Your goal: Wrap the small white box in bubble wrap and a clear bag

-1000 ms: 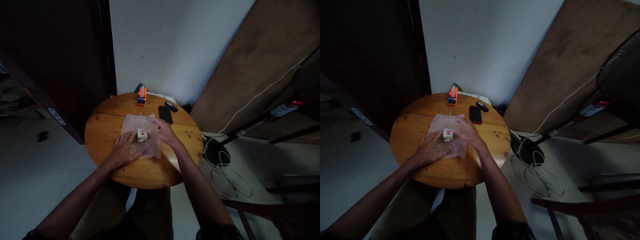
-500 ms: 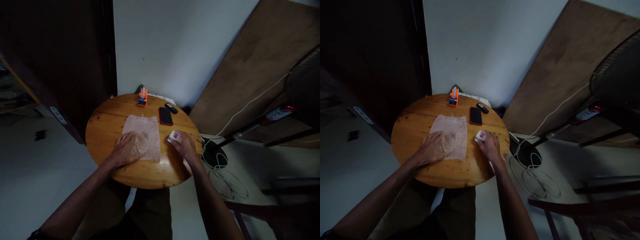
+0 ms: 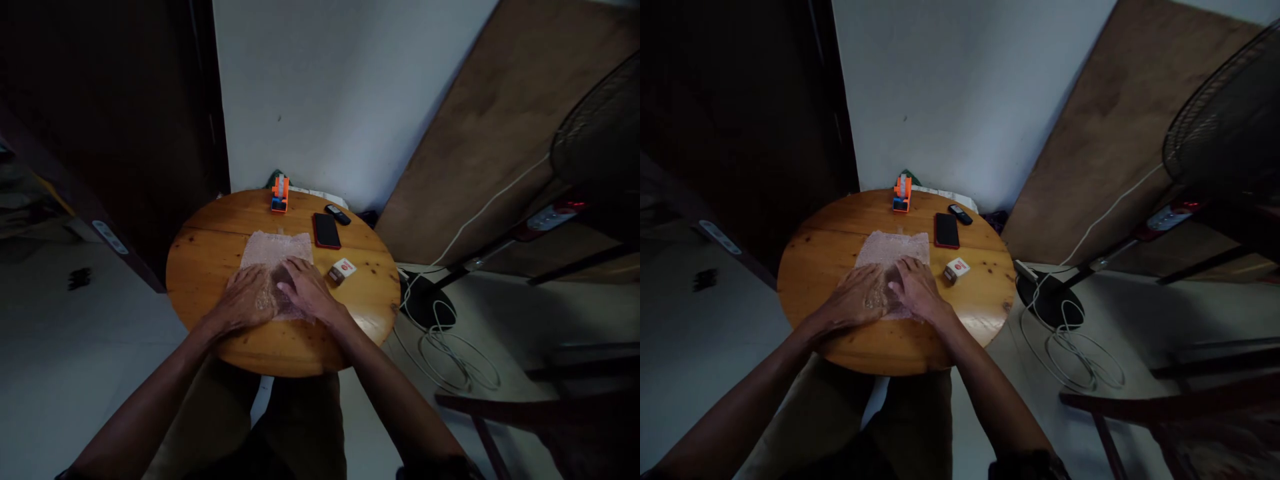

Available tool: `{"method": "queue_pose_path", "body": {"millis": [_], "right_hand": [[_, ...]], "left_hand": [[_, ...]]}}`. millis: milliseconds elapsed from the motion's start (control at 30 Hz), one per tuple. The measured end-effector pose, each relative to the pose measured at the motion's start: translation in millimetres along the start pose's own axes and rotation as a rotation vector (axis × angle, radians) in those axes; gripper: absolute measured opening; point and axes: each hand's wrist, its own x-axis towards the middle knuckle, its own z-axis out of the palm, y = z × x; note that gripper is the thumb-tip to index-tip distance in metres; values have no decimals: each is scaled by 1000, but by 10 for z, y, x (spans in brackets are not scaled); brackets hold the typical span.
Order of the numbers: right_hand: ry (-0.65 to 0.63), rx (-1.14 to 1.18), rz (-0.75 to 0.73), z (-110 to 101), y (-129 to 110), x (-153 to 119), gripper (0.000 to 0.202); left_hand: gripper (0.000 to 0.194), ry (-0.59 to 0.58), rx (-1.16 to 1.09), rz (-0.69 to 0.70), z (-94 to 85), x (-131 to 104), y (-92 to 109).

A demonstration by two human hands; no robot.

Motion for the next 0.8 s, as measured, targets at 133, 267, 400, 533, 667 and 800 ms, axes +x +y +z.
{"method": "queue_pose_path", "body": {"millis": [133, 267, 400, 533, 667, 800], "right_hand": [[-55, -80, 79, 159, 1, 54, 58], [-40, -81, 100, 208, -4, -16, 61], [-33, -66, 96, 216, -12, -28, 61], [-38, -55, 98, 214, 15, -6, 58], [-33, -1, 124, 191, 56, 21, 47], [-21, -4, 123, 185, 77, 43, 45]], "left_hand": [[88, -61, 3, -7, -134, -13, -93], [83, -120, 21, 10, -221, -67, -102], [68, -34, 22, 47, -203, -137, 73], [57, 30, -34, 95, -122, -162, 277], [49, 62, -49, 76, -10, -181, 320], [49, 105, -55, 61, 47, -219, 296]]}}
